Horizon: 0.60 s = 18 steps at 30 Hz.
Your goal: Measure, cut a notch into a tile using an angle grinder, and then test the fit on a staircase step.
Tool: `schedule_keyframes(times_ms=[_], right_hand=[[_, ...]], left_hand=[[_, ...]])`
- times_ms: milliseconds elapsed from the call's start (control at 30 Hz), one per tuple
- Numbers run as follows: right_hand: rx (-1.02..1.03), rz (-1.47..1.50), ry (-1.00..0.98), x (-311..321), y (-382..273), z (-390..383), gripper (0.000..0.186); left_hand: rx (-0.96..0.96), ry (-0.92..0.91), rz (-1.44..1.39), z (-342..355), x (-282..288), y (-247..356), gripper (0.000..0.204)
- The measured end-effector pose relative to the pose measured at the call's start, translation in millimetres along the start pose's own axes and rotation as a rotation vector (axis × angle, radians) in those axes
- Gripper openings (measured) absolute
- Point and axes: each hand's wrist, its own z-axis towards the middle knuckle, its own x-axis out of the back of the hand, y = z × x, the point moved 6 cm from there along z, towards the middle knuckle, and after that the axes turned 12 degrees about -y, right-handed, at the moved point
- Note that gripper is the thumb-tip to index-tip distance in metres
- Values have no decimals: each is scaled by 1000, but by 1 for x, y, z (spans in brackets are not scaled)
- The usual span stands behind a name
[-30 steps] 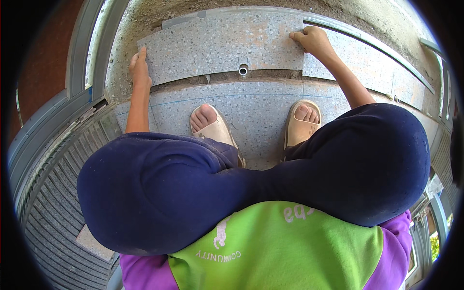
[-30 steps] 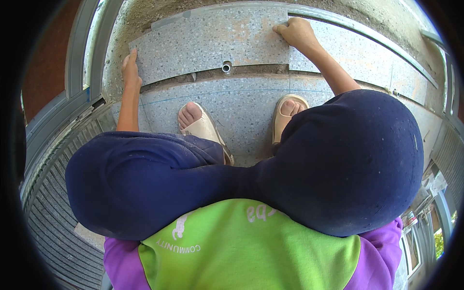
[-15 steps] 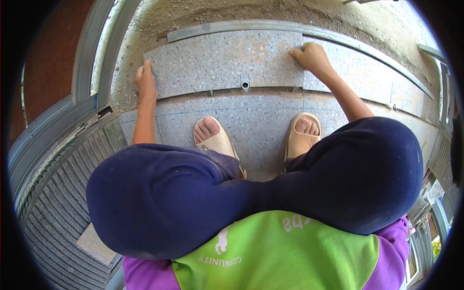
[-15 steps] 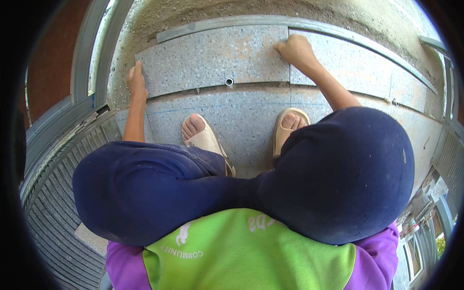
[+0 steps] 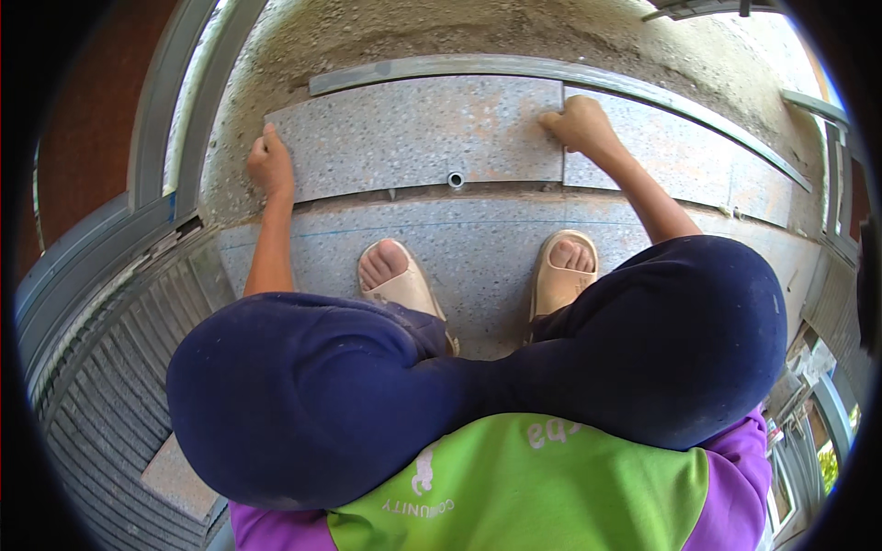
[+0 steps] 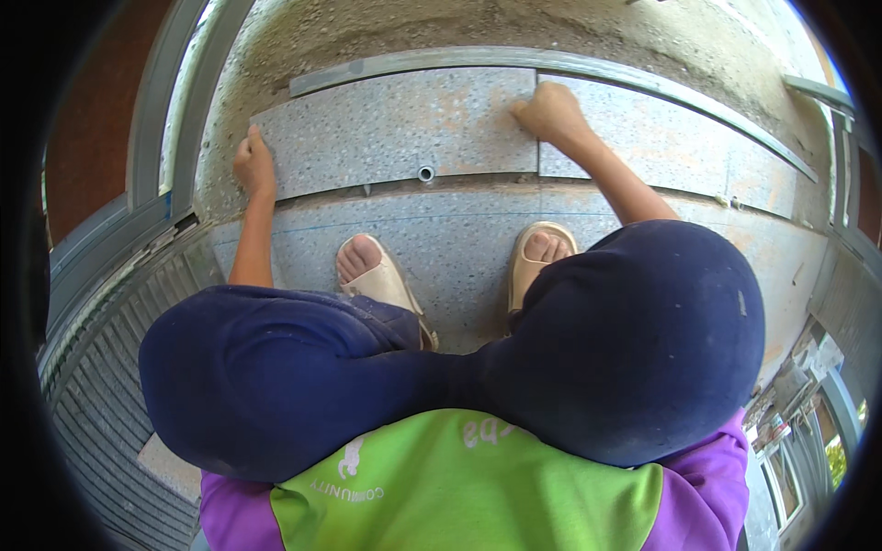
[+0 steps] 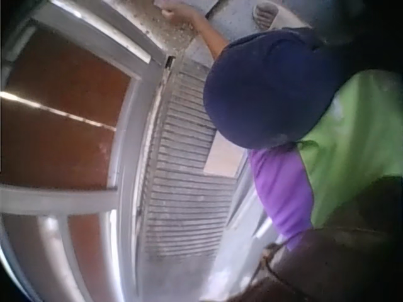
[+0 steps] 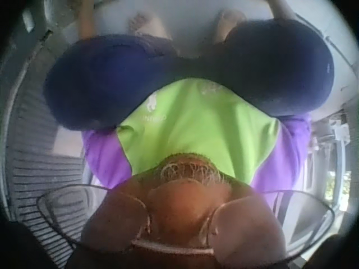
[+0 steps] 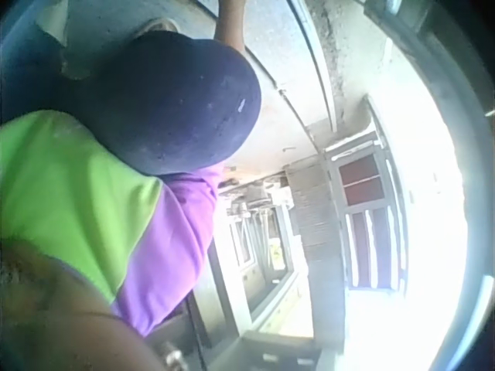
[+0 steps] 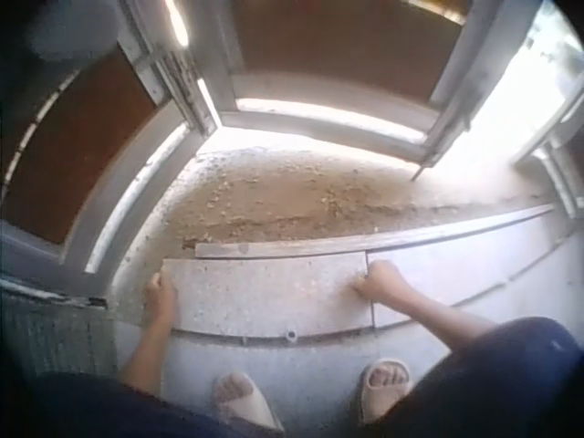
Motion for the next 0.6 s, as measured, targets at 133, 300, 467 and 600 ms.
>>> schedule_keyframes(times_ms=[133,300,467,600], right_hand=[[60,71,-4,2,-8,-1,41],[225,-9,232,38,-3,6,28],[329,38,254,38,11,15,26],[455,-35,371,32,11,22,27]], left_hand=[[-14,24,14,-1,-1,2,61],[-64,86,39,-2,-2,8,58],[-27,64,69,-4,-5,13,58],[-41,50,108,6,-8,16,58]])
